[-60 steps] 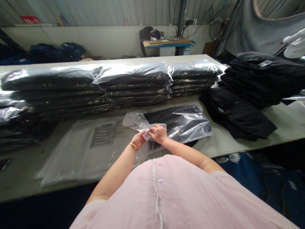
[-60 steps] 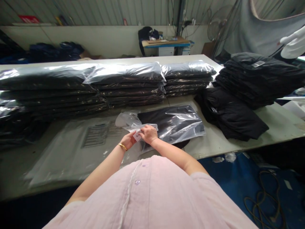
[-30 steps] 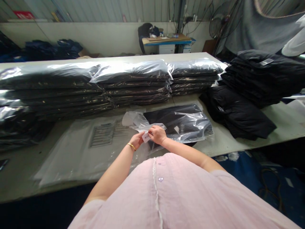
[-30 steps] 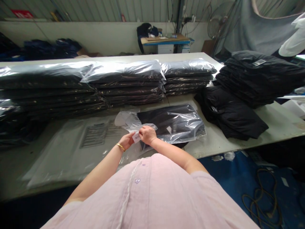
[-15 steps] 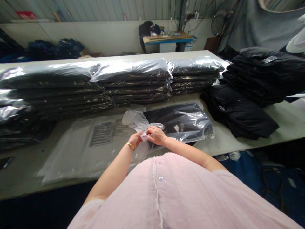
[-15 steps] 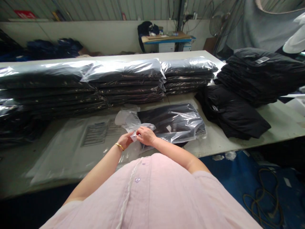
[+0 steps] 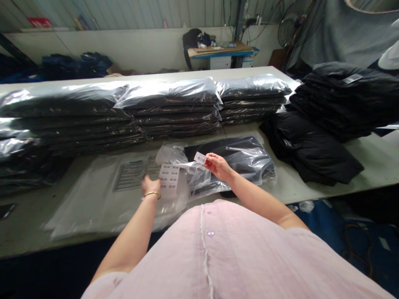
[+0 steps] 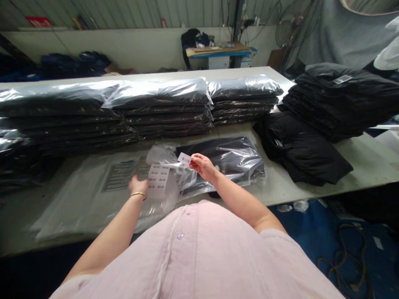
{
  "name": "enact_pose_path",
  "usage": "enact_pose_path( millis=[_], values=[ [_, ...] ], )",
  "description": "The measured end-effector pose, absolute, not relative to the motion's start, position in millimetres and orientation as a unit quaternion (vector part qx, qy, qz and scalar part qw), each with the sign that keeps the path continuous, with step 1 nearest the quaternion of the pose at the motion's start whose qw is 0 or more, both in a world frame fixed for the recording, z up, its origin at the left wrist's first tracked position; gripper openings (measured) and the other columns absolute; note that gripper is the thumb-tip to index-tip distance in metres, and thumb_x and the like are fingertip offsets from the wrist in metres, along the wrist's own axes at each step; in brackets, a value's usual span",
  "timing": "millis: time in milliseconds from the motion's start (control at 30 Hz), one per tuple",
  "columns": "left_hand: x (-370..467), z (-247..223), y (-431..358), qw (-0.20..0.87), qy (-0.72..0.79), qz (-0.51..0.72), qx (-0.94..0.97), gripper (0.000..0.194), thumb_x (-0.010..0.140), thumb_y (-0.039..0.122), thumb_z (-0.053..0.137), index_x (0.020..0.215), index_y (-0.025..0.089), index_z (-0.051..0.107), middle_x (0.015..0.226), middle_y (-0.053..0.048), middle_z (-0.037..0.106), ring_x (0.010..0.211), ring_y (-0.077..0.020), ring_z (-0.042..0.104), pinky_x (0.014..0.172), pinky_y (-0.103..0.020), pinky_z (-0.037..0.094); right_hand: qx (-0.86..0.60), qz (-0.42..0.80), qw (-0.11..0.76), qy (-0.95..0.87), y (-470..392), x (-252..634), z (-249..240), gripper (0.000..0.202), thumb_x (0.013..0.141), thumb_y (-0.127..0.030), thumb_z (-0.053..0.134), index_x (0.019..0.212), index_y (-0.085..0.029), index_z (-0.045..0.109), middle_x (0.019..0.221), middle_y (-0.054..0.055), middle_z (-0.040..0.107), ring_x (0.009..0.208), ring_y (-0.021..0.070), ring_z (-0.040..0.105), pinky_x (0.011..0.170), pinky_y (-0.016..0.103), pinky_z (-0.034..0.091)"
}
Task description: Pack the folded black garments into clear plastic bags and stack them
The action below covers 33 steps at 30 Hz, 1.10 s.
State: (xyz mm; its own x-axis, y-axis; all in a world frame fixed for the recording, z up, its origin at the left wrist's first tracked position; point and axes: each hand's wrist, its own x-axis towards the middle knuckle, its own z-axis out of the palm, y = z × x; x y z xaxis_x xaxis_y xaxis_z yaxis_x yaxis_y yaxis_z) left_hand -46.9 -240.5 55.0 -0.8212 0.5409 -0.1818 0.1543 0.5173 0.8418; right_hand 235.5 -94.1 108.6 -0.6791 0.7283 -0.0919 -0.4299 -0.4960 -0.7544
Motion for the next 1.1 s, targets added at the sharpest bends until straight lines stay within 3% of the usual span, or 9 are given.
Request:
enact_pose_path(
  millis=[67,133,300,433,733,867,967,1033,1100],
  values=[
    [-33.3,74.4,-228.5,0.033,0.875,0.411,0.253,0.068,0.074,0.021,0.066,0.139,0.01,0.045,0.147,-0.023,0.041,0.14,-0.0353,0.031,0.115,-0.051,0.021,-0.206,0.848,0.346,-0.346,-82.1,250.0,109.1,0.027,0.07,-0.031,0.079,0.083,-0.019,0.058,0.076,-0.002,0.065,0.067,0.0088,0.061,0.064,0.019,0.052],
    [-10.0,94.7,-209.5,-0.014,0.842,0.414,0.345,0.064,0.079,0.023,0.063,0.14,0.014,0.045,0.151,-0.017,0.037,0.143,-0.0312,0.025,0.118,-0.048,0.016,-0.221,0.846,0.356,-0.331,-69.0,264.8,107.4,0.023,0.073,-0.028,0.076,0.084,-0.019,0.058,0.077,-0.001,0.066,0.069,0.0094,0.062,0.064,0.019,0.052],
    [70.1,121.6,-153.7,0.238,0.673,0.463,0.525,0.04,0.073,0.026,0.073,0.113,0.024,0.068,0.134,-0.007,0.057,0.136,-0.0278,0.038,0.118,-0.039,0.024,-0.265,0.815,0.407,-0.317,-30.4,307.6,100.9,0.018,0.077,-0.026,0.072,0.086,-0.021,0.058,0.08,-0.002,0.067,0.072,0.0103,0.064,0.065,0.02,0.053],
    [121.0,100.6,-129.8,0.373,0.587,0.378,0.611,0.058,0.057,0.028,0.086,0.112,0.027,0.069,0.146,-0.007,0.047,0.14,-0.0313,0.032,0.118,-0.041,0.019,-0.318,0.778,0.433,-0.324,0.5,349.3,89.5,0.017,0.076,-0.027,0.071,0.083,-0.021,0.057,0.077,-0.003,0.067,0.07,0.0101,0.063,0.063,0.02,0.051],
    [125.4,20.9,-165.1,0.273,0.533,0.01,0.801,0.085,0.072,0.041,0.072,0.148,0.035,0.034,0.163,-0.008,0.006,0.149,-0.031,0.003,0.117,-0.053,0.001,-0.4,0.784,0.337,-0.335,-3.6,428.9,17.3,0.024,0.065,-0.029,0.078,0.079,-0.019,0.06,0.077,-0.001,0.068,0.069,0.0121,0.064,0.065,0.024,0.05],
    [118.9,28.4,-160.5,0.323,0.53,0.072,0.781,0.074,0.07,0.044,0.074,0.138,0.036,0.049,0.158,-0.007,0.029,0.144,-0.033,0.023,0.117,-0.049,0.013,-0.392,0.796,0.336,-0.317,-10.9,436.5,-0.2,0.024,0.064,-0.028,0.079,0.076,-0.019,0.06,0.077,0.0,0.068,0.069,0.0132,0.064,0.066,0.025,0.051],
    [126.0,41.9,-133.1,0.358,0.567,0.193,0.716,0.036,0.069,0.047,0.076,0.1,0.029,0.073,0.115,-0.01,0.067,0.117,-0.0305,0.057,0.106,-0.038,0.036,-0.387,0.804,0.33,-0.308,-7.6,434.9,-2.4,0.023,0.063,-0.026,0.08,0.075,-0.019,0.061,0.076,0.0,0.068,0.069,0.0129,0.064,0.066,0.025,0.052],
    [138.8,48.6,-108.8,0.338,0.597,0.268,0.676,0.021,0.071,0.046,0.074,0.072,0.026,0.07,0.081,-0.008,0.067,0.098,-0.0276,0.064,0.1,-0.034,0.041,-0.388,0.808,0.324,-0.304,-4.4,433.9,-2.4,0.024,0.063,-0.025,0.08,0.075,-0.018,0.061,0.075,0.0,0.068,0.07,0.0128,0.065,0.067,0.025,0.052],
    [156.8,50.7,-85.9,0.31,0.608,0.304,0.665,0.021,0.075,0.043,0.071,0.066,0.025,0.066,0.076,-0.008,0.064,0.097,-0.0272,0.064,0.101,-0.035,0.04,-0.389,0.81,0.32,-0.299,-2.0,433.8,-2.8,0.024,0.063,-0.025,0.08,0.076,-0.018,0.061,0.076,0.001,0.068,0.07,0.0129,0.065,0.068,0.025,0.052]
  ],
)
